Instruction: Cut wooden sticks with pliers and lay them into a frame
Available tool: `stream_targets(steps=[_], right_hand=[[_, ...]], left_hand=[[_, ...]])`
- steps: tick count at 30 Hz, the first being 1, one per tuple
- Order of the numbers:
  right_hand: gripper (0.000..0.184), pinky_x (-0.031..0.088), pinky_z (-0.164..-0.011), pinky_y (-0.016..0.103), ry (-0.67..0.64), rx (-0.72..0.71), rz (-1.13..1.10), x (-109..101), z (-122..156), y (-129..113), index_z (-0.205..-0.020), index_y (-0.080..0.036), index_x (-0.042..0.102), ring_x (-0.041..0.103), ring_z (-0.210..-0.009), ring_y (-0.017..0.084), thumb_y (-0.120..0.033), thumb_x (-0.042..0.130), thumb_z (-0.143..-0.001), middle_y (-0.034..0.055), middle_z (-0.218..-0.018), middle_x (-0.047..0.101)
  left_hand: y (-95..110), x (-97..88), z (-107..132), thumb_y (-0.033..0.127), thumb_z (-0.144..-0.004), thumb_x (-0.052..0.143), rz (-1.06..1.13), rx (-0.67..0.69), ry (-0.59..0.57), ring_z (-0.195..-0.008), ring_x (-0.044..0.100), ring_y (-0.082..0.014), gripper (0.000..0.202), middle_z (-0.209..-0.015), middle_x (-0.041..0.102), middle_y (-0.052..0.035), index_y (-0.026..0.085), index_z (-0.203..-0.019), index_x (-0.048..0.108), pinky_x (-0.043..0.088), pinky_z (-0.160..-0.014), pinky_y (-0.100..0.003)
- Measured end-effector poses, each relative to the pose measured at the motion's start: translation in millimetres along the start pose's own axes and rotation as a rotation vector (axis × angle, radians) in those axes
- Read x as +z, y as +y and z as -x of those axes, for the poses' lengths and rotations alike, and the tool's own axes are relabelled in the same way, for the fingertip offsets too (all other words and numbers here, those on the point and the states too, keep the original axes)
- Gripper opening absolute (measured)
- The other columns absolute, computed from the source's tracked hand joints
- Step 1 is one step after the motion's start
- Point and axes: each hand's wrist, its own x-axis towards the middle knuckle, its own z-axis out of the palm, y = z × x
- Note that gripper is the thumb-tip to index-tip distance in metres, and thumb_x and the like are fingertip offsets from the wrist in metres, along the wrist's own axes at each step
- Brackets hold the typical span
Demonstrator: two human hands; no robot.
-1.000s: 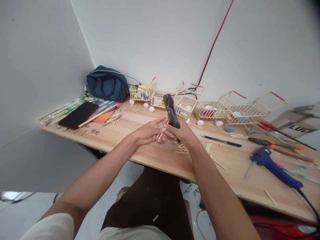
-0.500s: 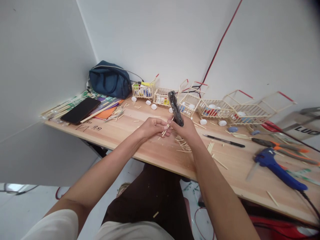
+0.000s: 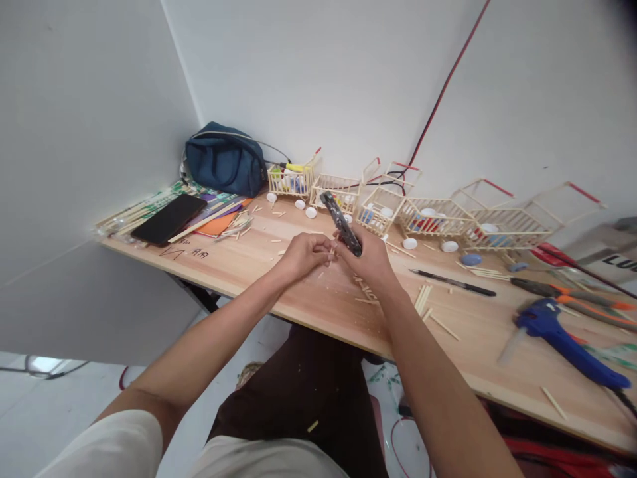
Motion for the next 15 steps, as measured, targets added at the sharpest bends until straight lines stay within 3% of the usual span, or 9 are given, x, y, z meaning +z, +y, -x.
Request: stream_targets(steps=[9, 15], right_hand=[[0.025, 0.042, -0.069, 0.029, 0.126, 0.096, -0.066, -5.0, -1.1, 3.2, -0.086, -0.019, 0.063, 0.057, -0.070, 0.017, -0.043, 0.058, -0.081, 0.0006, -0.074, 0.063], [0.032, 0.044, -0.068, 0.031, 0.226, 0.164, -0.162, -6.3, -2.7, 6.2, -0.087, -0.019, 0.063, 0.057, -0.068, 0.017, -0.050, 0.058, -0.081, 0.0017, -0.074, 0.063]], left_hand=[[1.8, 4.8, 6.7, 0.026, -0.070, 0.068, -0.103, 0.005, -0.034, -0.057, 0.059, -0.0113, 0.014, -0.060, 0.065, -0.0009, 0.013, -0.072, 0.063, 0.041, -0.057, -0.019], [-0.9, 4.4, 4.7, 0.027, -0.070, 0.067, -0.069, 0.055, 0.083, -0.061, 0.061, -0.0123, 0.014, -0.063, 0.065, -0.0003, 0.014, -0.071, 0.062, 0.044, -0.062, -0.021]])
